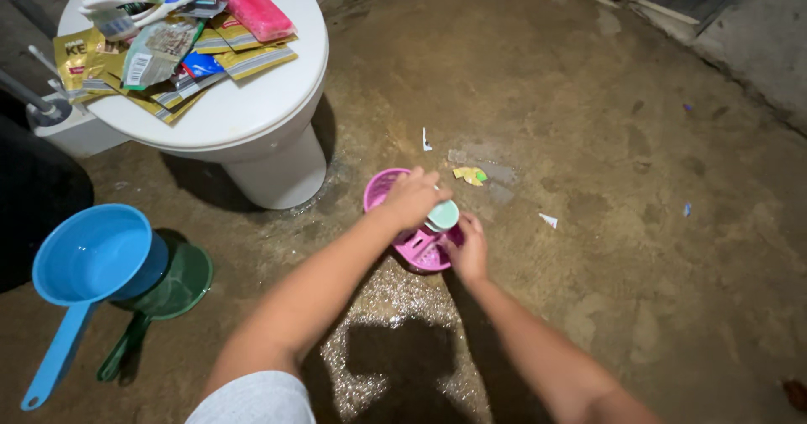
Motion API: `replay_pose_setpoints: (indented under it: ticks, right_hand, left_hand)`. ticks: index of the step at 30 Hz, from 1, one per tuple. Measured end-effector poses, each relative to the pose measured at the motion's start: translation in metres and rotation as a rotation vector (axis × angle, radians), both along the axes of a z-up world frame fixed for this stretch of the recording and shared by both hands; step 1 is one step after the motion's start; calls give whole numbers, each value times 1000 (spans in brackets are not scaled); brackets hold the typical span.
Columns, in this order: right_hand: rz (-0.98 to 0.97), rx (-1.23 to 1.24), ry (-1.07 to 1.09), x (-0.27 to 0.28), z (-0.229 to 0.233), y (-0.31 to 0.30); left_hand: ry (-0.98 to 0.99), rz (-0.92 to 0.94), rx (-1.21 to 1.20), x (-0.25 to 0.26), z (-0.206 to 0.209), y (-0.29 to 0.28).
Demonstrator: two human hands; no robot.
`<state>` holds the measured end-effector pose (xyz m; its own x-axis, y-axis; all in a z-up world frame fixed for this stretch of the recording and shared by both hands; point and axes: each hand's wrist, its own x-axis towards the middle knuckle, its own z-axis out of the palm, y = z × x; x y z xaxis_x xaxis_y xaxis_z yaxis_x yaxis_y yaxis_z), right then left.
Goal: The person washes a pink plastic basket using a blue scoop to pour water and a green brush to scrub. They repeatedly rinse and scrub the basket on a wet concrete floor next to a toilet and a bucket.
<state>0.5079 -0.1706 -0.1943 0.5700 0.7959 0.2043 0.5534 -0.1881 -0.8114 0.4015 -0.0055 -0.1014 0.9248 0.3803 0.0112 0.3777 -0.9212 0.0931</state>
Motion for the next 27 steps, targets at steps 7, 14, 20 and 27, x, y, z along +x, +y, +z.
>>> replay_pose_setpoints:
  ticks: [7,14,20,27]
  right_hand:
    - [24,58,-9,1,-26,6]
    - [43,6,-51,-1,-15,8]
    - [7,7,-51,-5,-20,11]
    - [-15,-29,-49,-8,-31,9]
  left_hand:
    - [-44,185,-182,-28,30,17]
    - [-30,106,-207,-29,45,3]
    - [-233,-12,-193,-18,-8,14]
    - [-227,172,-328,-34,13,24]
